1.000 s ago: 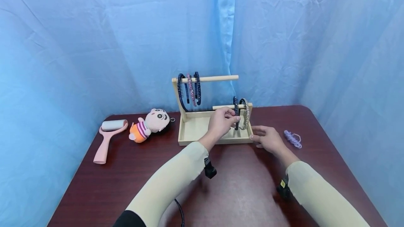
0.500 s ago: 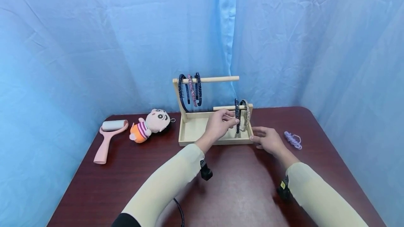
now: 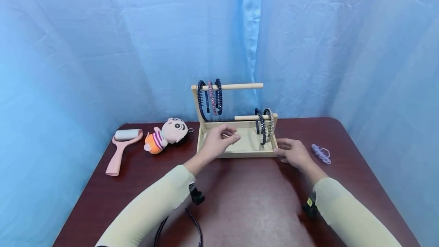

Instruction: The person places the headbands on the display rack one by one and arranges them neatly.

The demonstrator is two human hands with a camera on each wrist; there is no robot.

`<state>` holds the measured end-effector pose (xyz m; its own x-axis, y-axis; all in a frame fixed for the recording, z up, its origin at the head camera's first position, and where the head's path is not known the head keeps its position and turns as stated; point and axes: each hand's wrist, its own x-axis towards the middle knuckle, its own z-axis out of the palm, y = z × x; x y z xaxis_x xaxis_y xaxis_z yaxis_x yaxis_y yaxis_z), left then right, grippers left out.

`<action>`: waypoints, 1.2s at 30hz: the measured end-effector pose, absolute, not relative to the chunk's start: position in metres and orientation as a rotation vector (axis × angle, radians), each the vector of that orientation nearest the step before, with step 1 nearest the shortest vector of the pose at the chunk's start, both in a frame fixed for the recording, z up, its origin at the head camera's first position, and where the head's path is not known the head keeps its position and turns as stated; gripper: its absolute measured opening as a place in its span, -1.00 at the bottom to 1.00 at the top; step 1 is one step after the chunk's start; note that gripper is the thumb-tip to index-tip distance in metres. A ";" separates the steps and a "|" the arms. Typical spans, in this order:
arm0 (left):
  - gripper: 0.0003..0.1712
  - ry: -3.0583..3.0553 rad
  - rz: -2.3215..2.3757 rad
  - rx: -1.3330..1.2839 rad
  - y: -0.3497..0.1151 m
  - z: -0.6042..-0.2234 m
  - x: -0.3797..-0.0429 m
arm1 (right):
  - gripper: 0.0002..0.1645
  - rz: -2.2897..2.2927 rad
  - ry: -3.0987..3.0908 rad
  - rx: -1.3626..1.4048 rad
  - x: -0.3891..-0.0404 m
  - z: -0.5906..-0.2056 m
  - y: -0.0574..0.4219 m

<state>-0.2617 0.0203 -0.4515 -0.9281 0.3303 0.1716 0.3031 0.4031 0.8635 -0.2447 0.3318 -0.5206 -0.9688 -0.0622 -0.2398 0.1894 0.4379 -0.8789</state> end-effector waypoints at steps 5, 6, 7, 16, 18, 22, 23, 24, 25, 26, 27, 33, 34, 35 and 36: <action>-0.73 2.592 1.590 0.599 -0.016 -0.447 -0.248 | -0.28 -1.516 2.468 0.111 -0.245 -0.519 0.331; -0.74 2.594 1.582 0.598 -0.024 -0.446 -0.245 | -0.28 -1.512 2.469 0.111 -0.245 -0.519 0.330; -0.76 2.593 1.580 0.600 -0.031 -0.446 -0.242 | -0.28 -1.510 2.469 0.115 -0.245 -0.519 0.330; -0.80 2.648 1.534 0.627 -0.099 -0.456 -0.213 | -0.29 -1.523 2.462 0.088 -0.244 -0.517 0.330; -0.80 2.633 1.509 0.635 -0.113 -0.460 -0.204 | -0.29 -1.520 2.460 0.086 -0.244 -0.518 0.331; -0.82 2.569 1.430 0.658 -0.139 -0.469 -0.183 | -0.28 -1.503 2.462 0.094 -0.245 -0.518 0.331; -0.83 2.551 1.411 0.661 -0.145 -0.471 -0.177 | -0.29 -1.502 2.462 0.100 -0.245 -0.519 0.331; -0.84 2.532 1.394 0.663 -0.150 -0.473 -0.171 | -0.29 -1.499 2.464 0.104 -0.246 -0.519 0.330; -0.85 2.511 1.383 0.669 -0.155 -0.475 -0.166 | -0.29 -1.493 2.469 0.104 -0.246 -0.519 0.330; -0.85 2.488 1.378 0.679 -0.160 -0.476 -0.160 | -0.29 -1.488 2.473 0.103 -0.246 -0.518 0.330; -0.86 2.466 1.373 0.683 -0.164 -0.478 -0.155 | -0.29 -1.486 2.474 0.104 -0.246 -0.518 0.330; -0.80 2.335 1.303 0.796 -0.188 -0.488 -0.122 | -0.28 -1.483 2.463 0.128 -0.246 -0.517 0.330; -0.78 2.312 1.282 0.828 -0.191 -0.489 -0.117 | -0.27 -1.484 2.459 0.133 -0.246 -0.518 0.330; -0.75 2.292 1.263 0.863 -0.194 -0.491 -0.112 | -0.27 -1.484 2.455 0.137 -0.246 -0.518 0.329; -0.73 2.273 1.242 0.891 -0.197 -0.492 -0.108 | -0.26 -1.482 2.453 0.135 -0.246 -0.518 0.330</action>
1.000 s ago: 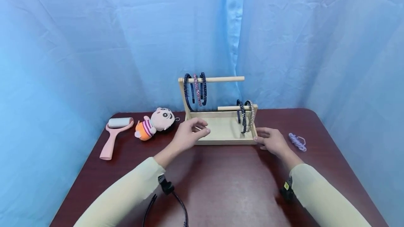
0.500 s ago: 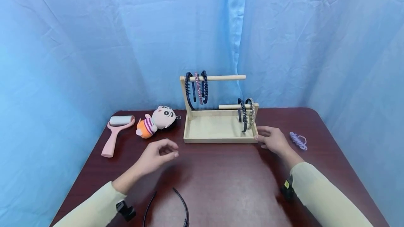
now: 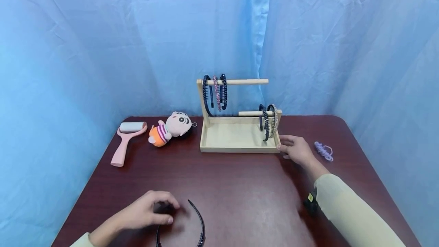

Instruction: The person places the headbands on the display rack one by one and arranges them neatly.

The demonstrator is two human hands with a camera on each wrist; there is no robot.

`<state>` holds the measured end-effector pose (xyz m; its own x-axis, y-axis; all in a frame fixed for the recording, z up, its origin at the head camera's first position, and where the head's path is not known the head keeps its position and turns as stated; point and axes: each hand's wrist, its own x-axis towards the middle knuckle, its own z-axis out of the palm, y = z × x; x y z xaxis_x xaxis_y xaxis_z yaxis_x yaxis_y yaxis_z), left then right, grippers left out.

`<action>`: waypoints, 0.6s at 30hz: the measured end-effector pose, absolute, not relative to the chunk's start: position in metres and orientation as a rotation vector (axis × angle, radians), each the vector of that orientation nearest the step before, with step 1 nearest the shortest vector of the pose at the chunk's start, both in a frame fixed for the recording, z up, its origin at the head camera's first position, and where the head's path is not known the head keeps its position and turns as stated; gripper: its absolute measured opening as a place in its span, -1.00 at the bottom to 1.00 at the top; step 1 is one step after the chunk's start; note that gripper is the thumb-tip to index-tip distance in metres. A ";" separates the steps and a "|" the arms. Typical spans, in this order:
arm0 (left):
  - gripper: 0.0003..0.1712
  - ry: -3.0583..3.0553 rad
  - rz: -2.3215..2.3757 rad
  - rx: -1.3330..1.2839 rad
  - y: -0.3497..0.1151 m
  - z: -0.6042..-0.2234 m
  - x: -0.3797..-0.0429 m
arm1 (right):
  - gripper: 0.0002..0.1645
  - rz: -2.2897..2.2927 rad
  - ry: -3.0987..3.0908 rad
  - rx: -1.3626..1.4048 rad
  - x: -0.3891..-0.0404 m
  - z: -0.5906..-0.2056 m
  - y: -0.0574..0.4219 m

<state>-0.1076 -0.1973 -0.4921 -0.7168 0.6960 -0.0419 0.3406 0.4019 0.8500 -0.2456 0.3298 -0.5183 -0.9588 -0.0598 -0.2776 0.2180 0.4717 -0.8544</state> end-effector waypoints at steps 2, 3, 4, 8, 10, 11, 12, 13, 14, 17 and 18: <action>-0.69 2.244 1.222 0.948 -0.203 -0.495 -0.101 | -0.26 -1.478 2.451 0.137 -0.246 -0.518 0.330; -0.67 2.227 1.228 0.962 -0.205 -0.497 -0.098 | -0.26 -1.477 2.451 0.138 -0.247 -0.518 0.330; -0.65 2.215 1.236 0.986 -0.206 -0.499 -0.095 | -0.26 -1.477 2.449 0.138 -0.246 -0.518 0.330; -0.62 2.194 1.251 1.021 -0.208 -0.507 -0.085 | -0.27 -1.482 2.446 0.144 -0.244 -0.518 0.329; -0.62 2.173 1.237 1.009 -0.209 -0.511 -0.082 | -0.28 -1.484 2.447 0.145 -0.243 -0.518 0.328; -0.62 2.164 1.223 1.001 -0.210 -0.512 -0.080 | -0.28 -1.483 2.447 0.144 -0.243 -0.518 0.328; -0.61 2.161 1.201 0.996 -0.210 -0.512 -0.078 | -0.28 -1.484 2.446 0.143 -0.243 -0.518 0.328; -0.61 2.144 1.186 0.973 -0.211 -0.513 -0.077 | -0.27 -1.488 2.444 0.142 -0.243 -0.518 0.328; -0.61 2.127 1.181 0.963 -0.212 -0.514 -0.076 | -0.27 -1.492 2.441 0.141 -0.243 -0.517 0.327; -0.63 2.081 1.189 0.954 -0.213 -0.515 -0.074 | -0.27 -1.495 2.444 0.133 -0.244 -0.516 0.327; -0.65 2.076 1.190 0.964 -0.213 -0.516 -0.074 | -0.28 -1.497 2.446 0.132 -0.244 -0.516 0.327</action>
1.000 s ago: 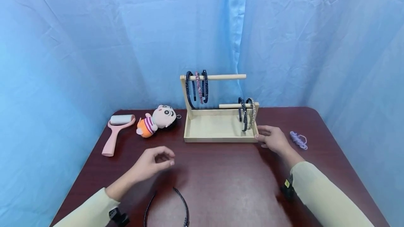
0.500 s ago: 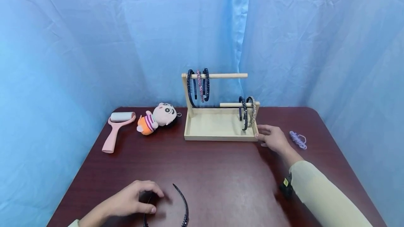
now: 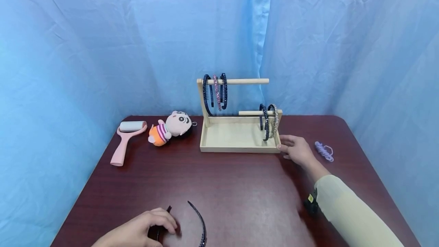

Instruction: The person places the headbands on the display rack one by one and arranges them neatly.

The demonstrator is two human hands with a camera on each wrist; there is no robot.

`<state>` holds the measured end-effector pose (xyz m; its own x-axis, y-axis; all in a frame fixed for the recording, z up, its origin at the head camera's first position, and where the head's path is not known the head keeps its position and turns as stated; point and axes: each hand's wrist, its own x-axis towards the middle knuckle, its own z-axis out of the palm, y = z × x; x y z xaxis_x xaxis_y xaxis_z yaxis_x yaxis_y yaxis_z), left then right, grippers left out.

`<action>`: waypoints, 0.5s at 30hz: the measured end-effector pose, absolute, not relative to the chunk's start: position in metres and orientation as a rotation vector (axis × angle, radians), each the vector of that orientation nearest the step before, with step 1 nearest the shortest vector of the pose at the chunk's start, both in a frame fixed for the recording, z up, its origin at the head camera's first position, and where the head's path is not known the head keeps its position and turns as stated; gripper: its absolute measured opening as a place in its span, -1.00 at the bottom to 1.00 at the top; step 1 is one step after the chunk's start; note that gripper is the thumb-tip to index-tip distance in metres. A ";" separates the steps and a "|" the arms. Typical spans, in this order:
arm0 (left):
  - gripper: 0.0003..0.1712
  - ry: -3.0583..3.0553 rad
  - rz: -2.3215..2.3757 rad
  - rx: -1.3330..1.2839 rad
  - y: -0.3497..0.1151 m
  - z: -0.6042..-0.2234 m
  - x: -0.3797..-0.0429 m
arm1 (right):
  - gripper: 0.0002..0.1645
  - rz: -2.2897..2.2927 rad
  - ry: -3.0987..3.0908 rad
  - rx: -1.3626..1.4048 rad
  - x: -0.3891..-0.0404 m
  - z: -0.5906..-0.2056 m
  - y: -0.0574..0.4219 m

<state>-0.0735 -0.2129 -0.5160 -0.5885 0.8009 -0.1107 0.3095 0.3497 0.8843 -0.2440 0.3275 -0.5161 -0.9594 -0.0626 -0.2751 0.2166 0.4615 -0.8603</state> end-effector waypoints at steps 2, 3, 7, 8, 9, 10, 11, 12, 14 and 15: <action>-0.68 2.077 1.194 0.996 -0.212 -0.518 -0.073 | -0.27 -1.500 2.452 0.124 -0.245 -0.515 0.328; -0.69 2.087 1.188 1.017 -0.211 -0.520 -0.073 | -0.27 -1.500 2.455 0.118 -0.245 -0.515 0.328; -0.70 2.141 1.139 1.066 -0.208 -0.526 -0.072 | -0.26 -1.506 2.450 0.115 -0.246 -0.516 0.329; -0.71 2.148 1.127 1.060 -0.208 -0.527 -0.072 | -0.26 -1.506 2.450 0.116 -0.246 -0.516 0.329; -0.71 2.160 1.110 1.056 -0.208 -0.528 -0.072 | -0.27 -1.505 2.449 0.118 -0.246 -0.516 0.329; -0.72 2.177 1.094 1.056 -0.208 -0.529 -0.072 | -0.27 -1.504 2.448 0.120 -0.245 -0.516 0.329; -0.72 2.190 1.083 1.052 -0.209 -0.529 -0.072 | -0.27 -1.505 2.448 0.121 -0.245 -0.516 0.329; -0.72 2.210 1.071 1.050 -0.209 -0.530 -0.071 | -0.27 -1.507 2.447 0.123 -0.245 -0.517 0.329; -0.72 2.262 1.042 1.063 -0.210 -0.531 -0.071 | -0.28 -1.513 2.445 0.121 -0.244 -0.517 0.328; -0.72 2.285 1.035 1.061 -0.211 -0.531 -0.071 | -0.28 -1.516 2.444 0.121 -0.244 -0.517 0.328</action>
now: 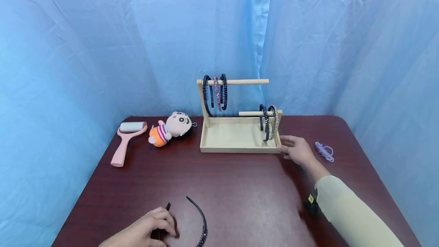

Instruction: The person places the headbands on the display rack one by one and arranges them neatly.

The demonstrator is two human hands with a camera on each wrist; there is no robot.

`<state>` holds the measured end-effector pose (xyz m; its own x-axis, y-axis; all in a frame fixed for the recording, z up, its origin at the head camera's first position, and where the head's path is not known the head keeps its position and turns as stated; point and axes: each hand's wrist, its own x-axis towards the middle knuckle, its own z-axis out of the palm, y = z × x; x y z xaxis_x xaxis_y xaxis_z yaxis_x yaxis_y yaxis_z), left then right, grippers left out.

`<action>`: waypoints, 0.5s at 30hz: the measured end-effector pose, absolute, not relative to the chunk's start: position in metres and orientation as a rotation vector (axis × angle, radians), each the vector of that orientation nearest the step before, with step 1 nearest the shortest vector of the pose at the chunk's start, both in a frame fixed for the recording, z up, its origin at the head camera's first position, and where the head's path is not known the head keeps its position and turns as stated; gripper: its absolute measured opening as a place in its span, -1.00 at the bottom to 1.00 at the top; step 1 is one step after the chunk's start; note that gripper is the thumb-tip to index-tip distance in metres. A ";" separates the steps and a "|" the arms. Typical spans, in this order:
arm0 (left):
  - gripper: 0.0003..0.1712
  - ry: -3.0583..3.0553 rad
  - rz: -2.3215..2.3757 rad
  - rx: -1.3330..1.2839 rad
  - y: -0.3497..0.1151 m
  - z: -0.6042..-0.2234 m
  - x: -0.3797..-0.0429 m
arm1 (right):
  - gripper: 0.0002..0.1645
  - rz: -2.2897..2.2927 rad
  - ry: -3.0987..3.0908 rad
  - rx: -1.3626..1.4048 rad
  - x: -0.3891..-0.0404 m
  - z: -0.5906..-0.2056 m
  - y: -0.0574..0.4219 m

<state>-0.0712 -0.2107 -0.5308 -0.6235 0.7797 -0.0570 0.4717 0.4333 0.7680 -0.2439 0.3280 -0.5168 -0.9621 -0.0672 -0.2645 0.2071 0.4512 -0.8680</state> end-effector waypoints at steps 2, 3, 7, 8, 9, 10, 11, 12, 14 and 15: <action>-0.72 2.327 1.028 1.046 -0.211 -0.531 -0.072 | -0.28 -1.520 2.443 0.122 -0.244 -0.517 0.328; -0.73 2.347 1.027 1.034 -0.211 -0.531 -0.072 | -0.28 -1.523 2.441 0.124 -0.244 -0.517 0.328; -0.78 2.443 1.048 1.087 -0.208 -0.533 -0.074 | -0.28 -1.530 2.437 0.128 -0.244 -0.519 0.329; -0.79 2.465 1.055 1.112 -0.207 -0.533 -0.074 | -0.28 -1.534 2.436 0.127 -0.244 -0.519 0.329; -0.79 2.482 1.058 1.137 -0.206 -0.534 -0.075 | -0.28 -1.535 2.437 0.126 -0.244 -0.519 0.329; -0.78 2.498 1.054 1.161 -0.205 -0.534 -0.076 | -0.28 -1.537 2.437 0.125 -0.244 -0.520 0.329; -0.77 2.500 1.049 1.169 -0.204 -0.534 -0.076 | -0.28 -1.541 2.435 0.124 -0.244 -0.520 0.330; -0.76 2.492 1.040 1.161 -0.204 -0.533 -0.076 | -0.27 -1.543 2.436 0.118 -0.244 -0.520 0.330; -0.71 2.466 1.008 1.130 -0.204 -0.531 -0.077 | -0.27 -1.551 2.435 0.120 -0.244 -0.519 0.331; -0.68 2.456 0.990 1.114 -0.204 -0.530 -0.078 | -0.27 -1.554 2.435 0.124 -0.244 -0.520 0.331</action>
